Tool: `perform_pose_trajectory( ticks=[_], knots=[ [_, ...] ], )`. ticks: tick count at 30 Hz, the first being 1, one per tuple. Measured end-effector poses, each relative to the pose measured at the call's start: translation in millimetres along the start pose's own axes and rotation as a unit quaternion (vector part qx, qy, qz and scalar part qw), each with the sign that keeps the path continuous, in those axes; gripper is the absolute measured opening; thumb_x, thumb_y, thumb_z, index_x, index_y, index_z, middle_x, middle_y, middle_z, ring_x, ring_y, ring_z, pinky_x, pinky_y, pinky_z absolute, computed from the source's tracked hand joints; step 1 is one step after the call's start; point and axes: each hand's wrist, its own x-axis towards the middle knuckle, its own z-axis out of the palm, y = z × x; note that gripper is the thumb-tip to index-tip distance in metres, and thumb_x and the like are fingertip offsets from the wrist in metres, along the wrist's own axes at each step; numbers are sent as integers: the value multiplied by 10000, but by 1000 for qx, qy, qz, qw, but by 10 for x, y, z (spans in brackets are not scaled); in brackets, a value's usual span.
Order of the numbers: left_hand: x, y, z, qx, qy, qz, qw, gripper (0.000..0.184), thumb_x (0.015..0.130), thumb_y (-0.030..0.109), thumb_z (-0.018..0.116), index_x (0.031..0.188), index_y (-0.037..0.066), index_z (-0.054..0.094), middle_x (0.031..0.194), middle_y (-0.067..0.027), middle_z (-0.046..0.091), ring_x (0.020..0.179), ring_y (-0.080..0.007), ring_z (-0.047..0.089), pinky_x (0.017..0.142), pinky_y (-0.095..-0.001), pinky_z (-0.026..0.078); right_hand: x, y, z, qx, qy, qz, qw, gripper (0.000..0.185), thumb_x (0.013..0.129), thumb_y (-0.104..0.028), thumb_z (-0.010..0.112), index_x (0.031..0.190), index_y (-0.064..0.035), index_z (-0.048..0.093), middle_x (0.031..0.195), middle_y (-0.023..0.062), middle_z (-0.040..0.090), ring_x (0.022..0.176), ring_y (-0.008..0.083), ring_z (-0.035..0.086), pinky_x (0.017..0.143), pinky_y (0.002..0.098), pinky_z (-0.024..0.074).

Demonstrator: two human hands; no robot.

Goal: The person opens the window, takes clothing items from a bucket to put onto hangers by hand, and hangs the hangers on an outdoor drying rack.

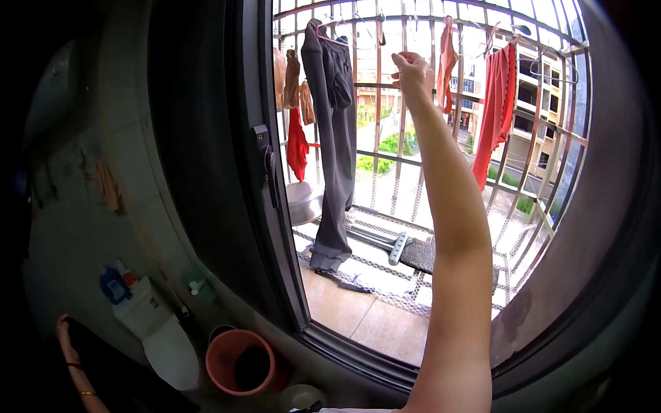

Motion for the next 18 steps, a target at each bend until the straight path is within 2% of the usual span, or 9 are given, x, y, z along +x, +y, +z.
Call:
perform_pose_trajectory(
  ticks=[2,3,5,8,10,11,12,15,18],
  knots=[
    [214,-308,-137,-28,-3,-16,999,349,840,210,447,1147,94,566,1189,-32,509,1145,-184,427,950,-317,322,227,-150,-34,-27,31,-21,999,417,810,-208,640,1121,36,507,981,140,599,677,154,604,509,224,507],
    [162,-325,-109,-54,-4,19,998,370,843,207,424,1158,52,541,1124,-56,518,1083,-176,447,930,-300,326,426,-78,-46,-37,69,-34,996,470,782,-249,674,1137,11,509,1001,139,599,723,171,615,567,264,523],
    [135,-371,-132,-50,-3,24,998,339,842,202,437,1133,74,557,1135,-37,519,1085,-170,451,929,-300,336,833,121,-90,-204,138,-94,965,591,735,-292,717,1203,-38,461,1041,156,591,883,275,600,798,356,483],
    [181,-427,-91,-80,-12,33,996,308,833,176,448,1098,74,569,1106,-23,528,1055,-158,463,914,-286,347,1105,261,-147,-277,154,-115,941,655,759,-269,699,1275,-27,376,1226,169,479,686,155,627,519,246,534],
    [432,-706,-142,-113,-18,38,993,307,829,170,452,1093,69,571,1087,-22,538,1047,-158,470,914,-285,348,1208,339,-148,-276,163,-86,943,678,759,-327,693,1281,-34,375,1226,173,483,695,164,627,539,255,532],
    [412,-684,-118,-115,-23,30,993,306,831,163,449,1093,64,571,1086,-23,543,1049,-160,472,918,-284,348,1358,480,-160,-429,246,-166,853,711,760,-447,652,1283,-44,387,1193,179,516,743,181,636,574,259,529],
    [371,-646,-96,-114,-30,22,993,305,832,155,446,1093,60,571,1086,-25,547,1052,-162,474,922,-284,348,1438,469,-180,-420,234,-164,861,735,756,-536,607,1275,-54,412,1114,195,562,751,203,648,572,264,530],
    [357,-705,-12,-106,-33,48,993,303,836,135,436,1092,47,573,1096,-33,556,1066,-169,478,934,-287,347,1432,152,-114,-244,137,-48,959,693,783,-492,598,1258,-18,424,1018,188,593,669,189,646,531,260,535],
    [249,-690,113,-84,-40,89,992,317,839,131,432,1113,42,565,1117,-44,549,1065,-159,474,935,-283,349,1455,68,-23,-70,66,-6,995,485,851,-267,560,1215,29,436,923,167,602,575,173,617,474,265,535]
  ],
)
